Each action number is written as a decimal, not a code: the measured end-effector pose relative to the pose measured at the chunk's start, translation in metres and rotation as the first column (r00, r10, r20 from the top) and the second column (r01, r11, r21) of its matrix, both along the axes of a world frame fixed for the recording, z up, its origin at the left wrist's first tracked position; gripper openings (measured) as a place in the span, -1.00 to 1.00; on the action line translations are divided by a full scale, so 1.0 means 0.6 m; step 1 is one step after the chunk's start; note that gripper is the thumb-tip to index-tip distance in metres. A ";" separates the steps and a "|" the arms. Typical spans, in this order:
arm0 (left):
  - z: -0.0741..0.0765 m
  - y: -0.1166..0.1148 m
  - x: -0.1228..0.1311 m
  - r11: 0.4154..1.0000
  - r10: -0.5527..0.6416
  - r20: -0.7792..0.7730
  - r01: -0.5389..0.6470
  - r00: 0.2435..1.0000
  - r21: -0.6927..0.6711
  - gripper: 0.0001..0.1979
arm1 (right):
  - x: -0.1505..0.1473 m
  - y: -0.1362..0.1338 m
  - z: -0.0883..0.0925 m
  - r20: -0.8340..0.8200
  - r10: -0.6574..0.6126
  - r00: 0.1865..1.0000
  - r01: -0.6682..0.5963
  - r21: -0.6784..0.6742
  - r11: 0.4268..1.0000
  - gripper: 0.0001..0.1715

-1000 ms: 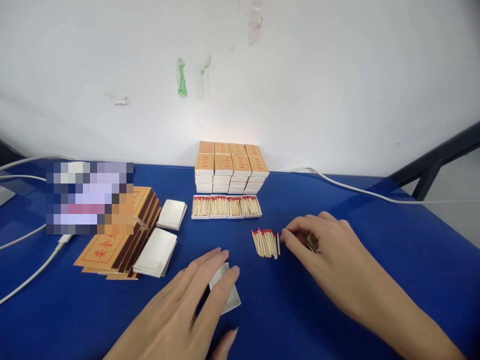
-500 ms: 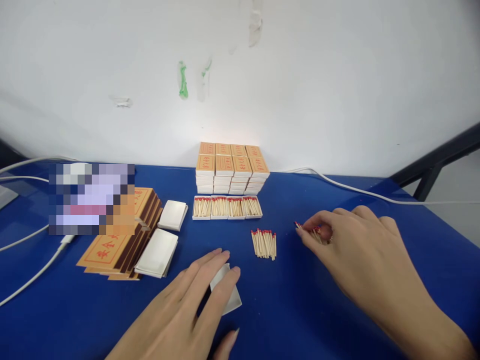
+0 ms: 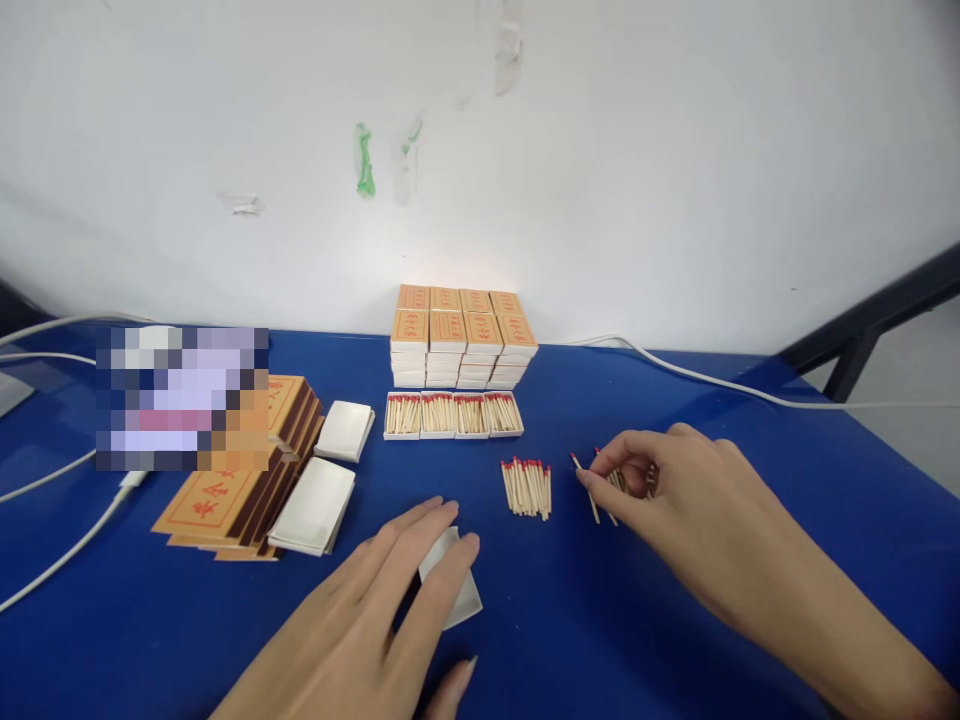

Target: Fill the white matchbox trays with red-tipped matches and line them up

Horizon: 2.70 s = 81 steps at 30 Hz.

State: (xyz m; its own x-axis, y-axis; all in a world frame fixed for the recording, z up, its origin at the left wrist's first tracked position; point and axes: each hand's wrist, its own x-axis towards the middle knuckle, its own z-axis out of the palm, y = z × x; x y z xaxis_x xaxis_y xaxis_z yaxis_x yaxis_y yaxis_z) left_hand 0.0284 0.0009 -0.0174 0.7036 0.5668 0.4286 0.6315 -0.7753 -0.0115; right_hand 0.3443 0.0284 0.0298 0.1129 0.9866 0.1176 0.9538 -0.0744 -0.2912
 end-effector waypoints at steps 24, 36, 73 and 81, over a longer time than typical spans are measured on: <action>-0.009 -0.002 -0.005 0.999 0.002 -0.004 -0.002 1.000 -0.034 -0.47 | -0.052 0.011 0.004 -0.212 -0.090 0.973 0.121 0.136 0.983 -0.57; -0.001 0.001 0.002 1.000 -0.012 0.004 0.012 1.000 0.018 -0.53 | 0.013 -0.007 -0.004 0.087 0.013 0.996 -0.011 -0.019 1.000 -0.60; 0.000 0.000 0.003 1.000 0.002 0.009 -0.002 1.000 0.011 -0.54 | 0.003 -0.020 -0.010 0.124 0.046 0.991 -0.043 -0.024 0.999 -0.63; -0.002 0.001 0.003 1.000 -0.009 0.017 0.009 1.000 0.013 -0.56 | -0.002 -0.010 -0.003 -0.077 0.044 0.996 -0.053 -0.122 0.991 -0.64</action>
